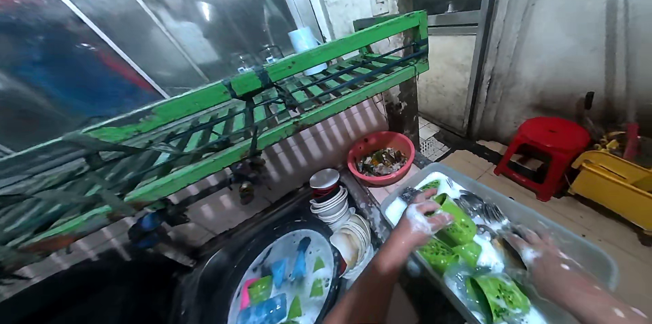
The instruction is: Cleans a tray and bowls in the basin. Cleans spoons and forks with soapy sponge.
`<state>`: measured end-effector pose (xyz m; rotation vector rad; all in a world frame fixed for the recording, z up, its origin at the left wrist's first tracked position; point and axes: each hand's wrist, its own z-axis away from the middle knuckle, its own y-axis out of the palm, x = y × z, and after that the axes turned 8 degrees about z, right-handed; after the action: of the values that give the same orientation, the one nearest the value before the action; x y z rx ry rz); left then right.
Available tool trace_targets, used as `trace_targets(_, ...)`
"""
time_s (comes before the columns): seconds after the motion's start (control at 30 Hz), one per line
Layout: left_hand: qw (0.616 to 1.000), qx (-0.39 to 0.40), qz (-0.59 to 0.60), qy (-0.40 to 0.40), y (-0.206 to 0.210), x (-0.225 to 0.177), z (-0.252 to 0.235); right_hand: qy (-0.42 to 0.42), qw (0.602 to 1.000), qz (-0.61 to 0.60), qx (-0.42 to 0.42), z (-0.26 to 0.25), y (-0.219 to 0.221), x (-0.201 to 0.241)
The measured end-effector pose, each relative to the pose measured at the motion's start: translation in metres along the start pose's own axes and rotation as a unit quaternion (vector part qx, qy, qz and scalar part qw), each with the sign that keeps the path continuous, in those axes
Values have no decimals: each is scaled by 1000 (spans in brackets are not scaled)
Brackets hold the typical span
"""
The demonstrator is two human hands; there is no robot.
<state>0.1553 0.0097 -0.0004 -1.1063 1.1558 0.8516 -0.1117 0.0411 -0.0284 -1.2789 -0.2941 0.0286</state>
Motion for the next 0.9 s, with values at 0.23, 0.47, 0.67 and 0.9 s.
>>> trace_targets(0.23, 795, -134, 584, -95, 20, 17, 5, 69, 986, -149, -19, -19, -4, 3)
trace_targets(0.47, 911, -182, 313, -199, 64, -13, 24, -156, 913, -170, -336, -20, -14, 91)
trace_targets(0.67, 955, 35, 281, -89, 18, -4, 18, 62, 866, -475, -145, -46, -42, 68)
trace_targets(0.9, 969, -85, 182, -145, -8, 3, -5, -106, 952, -243, -151, -9, -20, 96)
